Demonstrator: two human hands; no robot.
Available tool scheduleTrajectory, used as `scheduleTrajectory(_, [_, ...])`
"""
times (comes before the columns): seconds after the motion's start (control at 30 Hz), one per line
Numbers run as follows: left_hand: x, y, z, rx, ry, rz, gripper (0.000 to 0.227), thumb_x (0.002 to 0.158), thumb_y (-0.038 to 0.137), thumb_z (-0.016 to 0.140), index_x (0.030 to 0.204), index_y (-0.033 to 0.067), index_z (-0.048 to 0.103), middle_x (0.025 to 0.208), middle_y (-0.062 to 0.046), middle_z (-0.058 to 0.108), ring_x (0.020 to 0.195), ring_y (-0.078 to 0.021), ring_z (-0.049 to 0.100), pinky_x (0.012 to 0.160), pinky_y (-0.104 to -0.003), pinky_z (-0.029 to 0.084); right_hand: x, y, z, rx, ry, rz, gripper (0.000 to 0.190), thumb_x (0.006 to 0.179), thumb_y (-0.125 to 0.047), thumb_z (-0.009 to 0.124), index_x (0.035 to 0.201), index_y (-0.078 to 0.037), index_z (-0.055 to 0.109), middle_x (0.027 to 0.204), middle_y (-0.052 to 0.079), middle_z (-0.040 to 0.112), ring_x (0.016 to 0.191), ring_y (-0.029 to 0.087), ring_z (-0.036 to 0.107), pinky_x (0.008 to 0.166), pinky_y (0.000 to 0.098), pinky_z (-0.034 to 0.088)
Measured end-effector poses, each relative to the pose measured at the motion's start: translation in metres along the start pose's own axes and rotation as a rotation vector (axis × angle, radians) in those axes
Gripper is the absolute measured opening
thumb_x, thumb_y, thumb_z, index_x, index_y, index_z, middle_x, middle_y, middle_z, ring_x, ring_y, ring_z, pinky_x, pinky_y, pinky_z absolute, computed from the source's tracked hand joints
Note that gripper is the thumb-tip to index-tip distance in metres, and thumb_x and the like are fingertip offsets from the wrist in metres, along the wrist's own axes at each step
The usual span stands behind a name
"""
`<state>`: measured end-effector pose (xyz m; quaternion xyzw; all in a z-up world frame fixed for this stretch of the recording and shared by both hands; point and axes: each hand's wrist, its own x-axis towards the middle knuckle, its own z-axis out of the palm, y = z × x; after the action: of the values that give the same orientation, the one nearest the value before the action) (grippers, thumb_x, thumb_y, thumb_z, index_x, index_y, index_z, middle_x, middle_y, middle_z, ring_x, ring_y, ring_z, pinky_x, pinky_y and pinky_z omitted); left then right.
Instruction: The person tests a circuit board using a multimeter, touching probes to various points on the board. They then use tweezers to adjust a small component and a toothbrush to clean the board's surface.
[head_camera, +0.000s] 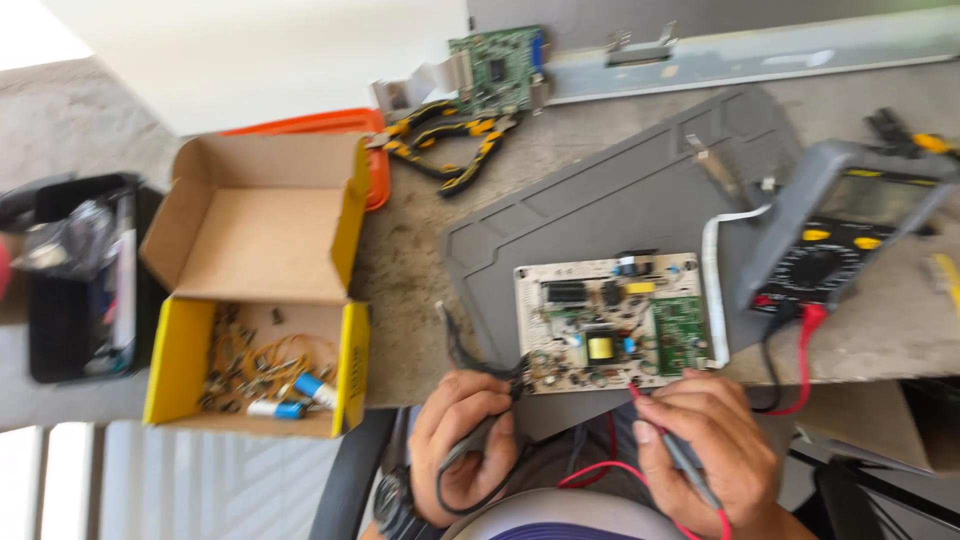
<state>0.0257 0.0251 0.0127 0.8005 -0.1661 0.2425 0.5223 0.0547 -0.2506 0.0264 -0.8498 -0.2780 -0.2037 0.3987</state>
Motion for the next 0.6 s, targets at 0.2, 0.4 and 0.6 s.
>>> scheduleTrajectory(0.2, [-0.018, -0.016, 0.014, 0.030, 0.185, -0.027, 0.009, 0.100, 0.013, 0.073, 0.103, 0.0055, 0.077, 0.103, -0.015, 0.083, 0.088, -0.0254, 0.083, 0.090, -0.035, 0.065, 0.008, -0.005, 0.003, 0.067, 0.019, -0.021, 0.014, 0.103, -0.012, 0.072, 0.109, -0.001, 0.078, 0.093, 0.011, 0.079, 0.084, 0.027, 0.075, 0.099, 0.0483, 0.061])
scheduleTrajectory(0.4, [-0.014, 0.006, 0.025, 0.141, 0.234, -0.259, 0.009, 0.102, 0.011, 0.069, 0.095, 0.0071, 0.072, 0.099, -0.013, 0.080, 0.084, -0.0212, 0.078, 0.089, -0.034, 0.063, 0.013, -0.008, 0.003, 0.065, 0.052, -0.010, 0.013, 0.105, -0.012, 0.069, 0.104, -0.001, 0.076, 0.090, 0.012, 0.077, 0.082, 0.030, 0.074, 0.091, 0.0485, 0.061])
scheduleTrajectory(0.6, [-0.042, -0.034, 0.023, 0.112, 0.201, -0.151, 0.008, 0.105, 0.014, 0.067, 0.102, 0.0084, 0.071, 0.101, -0.010, 0.077, 0.091, -0.0200, 0.080, 0.092, -0.034, 0.066, 0.010, -0.007, 0.006, 0.065, 0.077, -0.006, 0.013, 0.105, -0.012, 0.071, 0.106, -0.001, 0.077, 0.092, 0.011, 0.079, 0.085, 0.029, 0.075, 0.088, 0.0460, 0.061])
